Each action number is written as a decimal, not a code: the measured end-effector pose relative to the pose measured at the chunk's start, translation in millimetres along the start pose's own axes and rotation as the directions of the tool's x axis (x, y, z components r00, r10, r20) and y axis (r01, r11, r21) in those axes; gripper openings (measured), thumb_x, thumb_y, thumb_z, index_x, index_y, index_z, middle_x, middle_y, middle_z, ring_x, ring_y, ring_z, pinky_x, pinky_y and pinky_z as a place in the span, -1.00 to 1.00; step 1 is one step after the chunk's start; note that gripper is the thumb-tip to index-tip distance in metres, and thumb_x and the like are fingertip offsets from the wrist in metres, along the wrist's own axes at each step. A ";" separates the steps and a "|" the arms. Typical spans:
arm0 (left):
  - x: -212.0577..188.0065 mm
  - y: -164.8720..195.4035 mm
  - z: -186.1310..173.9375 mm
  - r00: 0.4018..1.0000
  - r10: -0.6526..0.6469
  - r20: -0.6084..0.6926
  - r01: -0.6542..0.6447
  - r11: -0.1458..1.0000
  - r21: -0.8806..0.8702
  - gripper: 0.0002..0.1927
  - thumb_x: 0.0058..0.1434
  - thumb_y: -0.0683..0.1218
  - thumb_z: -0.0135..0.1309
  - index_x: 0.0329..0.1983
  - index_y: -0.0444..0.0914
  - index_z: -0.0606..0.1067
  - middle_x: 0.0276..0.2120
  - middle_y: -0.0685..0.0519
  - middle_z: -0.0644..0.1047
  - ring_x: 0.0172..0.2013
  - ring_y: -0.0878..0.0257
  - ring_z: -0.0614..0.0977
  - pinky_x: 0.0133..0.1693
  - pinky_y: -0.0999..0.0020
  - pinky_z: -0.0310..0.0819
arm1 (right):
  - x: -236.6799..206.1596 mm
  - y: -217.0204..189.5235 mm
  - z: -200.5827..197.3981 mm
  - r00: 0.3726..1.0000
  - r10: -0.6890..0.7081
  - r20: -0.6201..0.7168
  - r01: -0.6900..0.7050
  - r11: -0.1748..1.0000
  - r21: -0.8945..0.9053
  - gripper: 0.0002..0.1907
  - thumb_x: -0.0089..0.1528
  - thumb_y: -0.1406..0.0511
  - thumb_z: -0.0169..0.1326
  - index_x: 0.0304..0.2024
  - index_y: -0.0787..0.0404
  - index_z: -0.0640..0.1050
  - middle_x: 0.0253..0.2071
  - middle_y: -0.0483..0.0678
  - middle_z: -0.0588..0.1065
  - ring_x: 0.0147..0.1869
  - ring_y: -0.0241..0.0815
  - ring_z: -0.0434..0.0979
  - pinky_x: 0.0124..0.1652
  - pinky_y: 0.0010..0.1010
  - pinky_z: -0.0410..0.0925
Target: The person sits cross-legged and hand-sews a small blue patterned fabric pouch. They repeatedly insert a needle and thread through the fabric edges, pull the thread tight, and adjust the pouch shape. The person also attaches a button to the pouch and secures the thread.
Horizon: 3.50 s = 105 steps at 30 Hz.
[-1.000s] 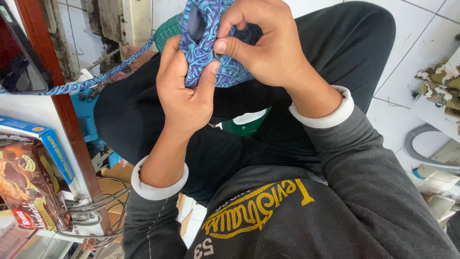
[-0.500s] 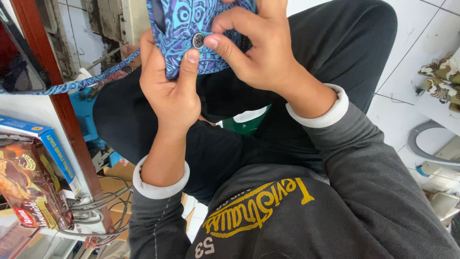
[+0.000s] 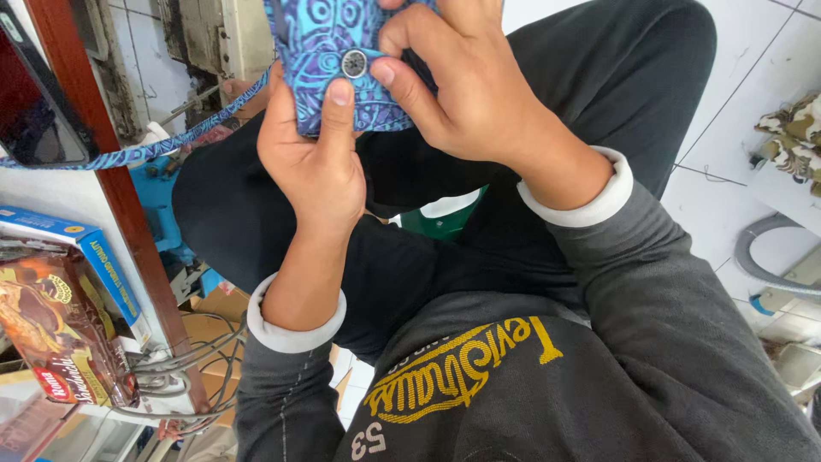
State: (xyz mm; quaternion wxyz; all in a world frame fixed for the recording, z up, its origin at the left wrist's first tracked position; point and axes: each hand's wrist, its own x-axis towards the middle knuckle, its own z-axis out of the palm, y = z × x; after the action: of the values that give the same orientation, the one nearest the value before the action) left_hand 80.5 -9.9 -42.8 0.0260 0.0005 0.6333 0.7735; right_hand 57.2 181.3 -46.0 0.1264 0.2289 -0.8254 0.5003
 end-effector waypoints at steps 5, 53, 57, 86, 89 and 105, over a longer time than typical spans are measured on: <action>-3.0 1.8 -4.0 0.987 0.136 0.085 -0.156 0.938 0.310 -0.85 0.58 -0.22 0.12 0.11 -0.40 0.49 0.02 0.10 0.51 -0.01 0.38 0.52 0.14 0.52 0.40 | -8.9 10.0 10.8 0.997 0.066 -0.034 -0.060 0.987 0.152 -0.81 0.29 0.42 0.25 -0.12 0.24 0.48 0.15 0.07 0.28 0.29 0.00 0.24 0.23 -0.27 0.23; 2.5 3.8 -19.1 1.000 -0.002 -0.012 0.000 0.982 -0.190 -0.79 0.60 -0.23 0.09 0.17 -0.50 0.52 -0.09 0.06 0.52 -0.11 0.39 0.51 0.01 0.49 0.44 | -3.0 2.8 10.9 0.993 -0.060 -0.102 0.071 0.992 0.109 -0.86 0.35 0.38 0.28 -0.24 0.30 0.56 0.20 0.16 0.27 0.34 0.11 0.32 0.20 -0.17 0.27; 1.5 6.2 -25.1 0.998 -0.039 0.051 0.051 0.965 -0.256 -0.71 0.62 -0.19 0.03 0.29 -0.47 0.44 0.08 -0.03 0.56 0.05 0.31 0.61 0.11 0.40 0.55 | -0.7 3.1 9.0 0.997 0.000 -0.081 0.013 0.986 0.165 -0.69 0.32 0.31 0.31 -0.04 0.27 0.44 0.18 0.18 0.29 0.30 0.13 0.38 0.22 -0.17 0.31; 5.3 3.0 -45.1 0.999 -0.024 -0.042 0.011 0.954 -0.300 -0.70 0.60 -0.27 0.05 0.29 -0.57 0.41 0.10 -0.18 0.56 0.08 0.19 0.59 0.19 0.33 0.47 | -5.3 20.6 15.4 0.987 0.011 0.161 -0.027 0.995 0.096 0.03 0.24 -0.04 0.49 0.45 0.31 0.19 0.32 0.21 0.40 0.40 0.14 0.50 0.33 -0.22 0.40; 5.8 1.6 -41.4 0.986 0.026 -0.165 -0.073 0.955 -0.287 -0.75 0.57 -0.32 0.15 0.21 -0.52 0.42 -0.03 -0.09 0.55 -0.05 0.26 0.57 0.08 0.40 0.48 | -6.8 19.7 18.9 0.980 0.071 0.185 -0.113 0.967 0.229 -0.09 0.29 0.05 0.47 0.42 0.33 0.25 0.27 0.16 0.47 0.35 0.03 0.56 0.31 -0.27 0.43; -2.8 20.9 -32.2 1.000 0.004 -0.004 -0.003 0.994 0.106 -0.49 0.28 -0.31 0.36 0.25 -0.42 0.42 0.00 -0.04 0.60 -0.02 0.32 0.63 0.12 0.40 0.53 | 1.9 18.1 14.3 0.960 0.085 0.266 -0.196 0.886 0.421 -0.43 0.30 0.25 0.37 0.24 0.29 0.40 0.05 -0.06 0.52 0.08 -0.24 0.55 0.16 -0.38 0.41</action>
State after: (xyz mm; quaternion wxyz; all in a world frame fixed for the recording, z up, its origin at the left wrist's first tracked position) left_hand 81.4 -45.7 -28.6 0.0232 0.0014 0.6733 0.7390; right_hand 46.7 175.3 -65.8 -0.0667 0.2497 -0.7135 0.6513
